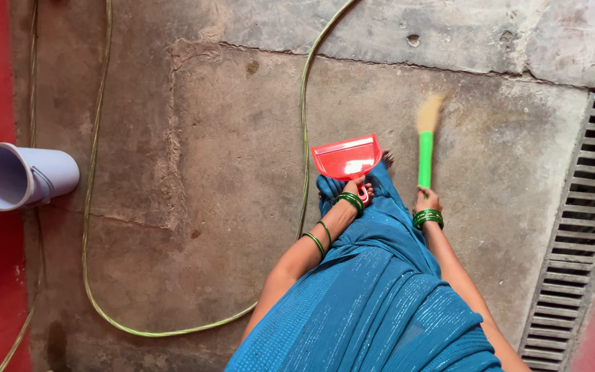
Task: The person sweeps a concrete floor with a broom and dustpan, moving debris toward a drain and collecting it into the dustpan. The person repeatedly sweeps different areas and occasionally transfers debris into the dustpan.
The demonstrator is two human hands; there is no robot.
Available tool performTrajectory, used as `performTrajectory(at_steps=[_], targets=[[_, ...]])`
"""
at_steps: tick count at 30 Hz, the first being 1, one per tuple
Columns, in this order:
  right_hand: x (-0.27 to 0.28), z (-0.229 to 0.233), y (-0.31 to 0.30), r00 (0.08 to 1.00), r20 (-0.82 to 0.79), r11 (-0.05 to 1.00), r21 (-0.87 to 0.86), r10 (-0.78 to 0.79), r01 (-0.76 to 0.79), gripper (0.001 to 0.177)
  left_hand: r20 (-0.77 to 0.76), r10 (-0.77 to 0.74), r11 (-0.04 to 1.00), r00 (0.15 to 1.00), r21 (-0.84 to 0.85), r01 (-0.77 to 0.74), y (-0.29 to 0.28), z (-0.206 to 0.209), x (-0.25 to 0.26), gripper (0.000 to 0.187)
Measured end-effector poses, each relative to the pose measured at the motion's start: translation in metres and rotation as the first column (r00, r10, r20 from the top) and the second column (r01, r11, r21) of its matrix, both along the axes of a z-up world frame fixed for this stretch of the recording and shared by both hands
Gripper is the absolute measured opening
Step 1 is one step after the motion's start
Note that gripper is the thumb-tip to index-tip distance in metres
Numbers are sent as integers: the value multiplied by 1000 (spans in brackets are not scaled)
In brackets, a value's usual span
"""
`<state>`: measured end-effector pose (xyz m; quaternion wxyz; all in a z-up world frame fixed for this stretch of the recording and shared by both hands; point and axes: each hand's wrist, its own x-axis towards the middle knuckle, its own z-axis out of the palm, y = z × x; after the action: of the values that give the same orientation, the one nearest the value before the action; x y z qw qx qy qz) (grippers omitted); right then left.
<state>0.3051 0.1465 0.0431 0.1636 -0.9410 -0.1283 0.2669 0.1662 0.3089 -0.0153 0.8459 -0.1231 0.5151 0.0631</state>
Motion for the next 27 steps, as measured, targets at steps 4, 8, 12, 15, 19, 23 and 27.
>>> performTrajectory(at_steps=[4,8,12,15,19,23,27], targets=[[23,8,31,994,110,995,92,20,-30,30,12,-9,1000,1000,4,9,11,-8,6,36],[43,8,70,974,130,979,59,185,-193,31,9,11,999,1000,47,-11,41,-6,22,40],[67,0,104,935,-11,929,-114,354,-353,27,-7,22,996,1000,83,-21,60,1,51,40],[89,-10,127,870,25,868,-96,492,-488,21,3,-1,994,1000,107,1,72,10,72,41],[131,-17,147,836,-35,829,-109,548,-548,21,39,24,994,999,106,-28,87,25,93,38],[186,-16,144,893,-107,878,-164,438,-450,22,-35,108,986,994,130,-103,99,28,117,29],[235,-8,136,968,-132,953,-191,213,-235,23,-41,117,986,992,126,-111,105,24,140,26]])
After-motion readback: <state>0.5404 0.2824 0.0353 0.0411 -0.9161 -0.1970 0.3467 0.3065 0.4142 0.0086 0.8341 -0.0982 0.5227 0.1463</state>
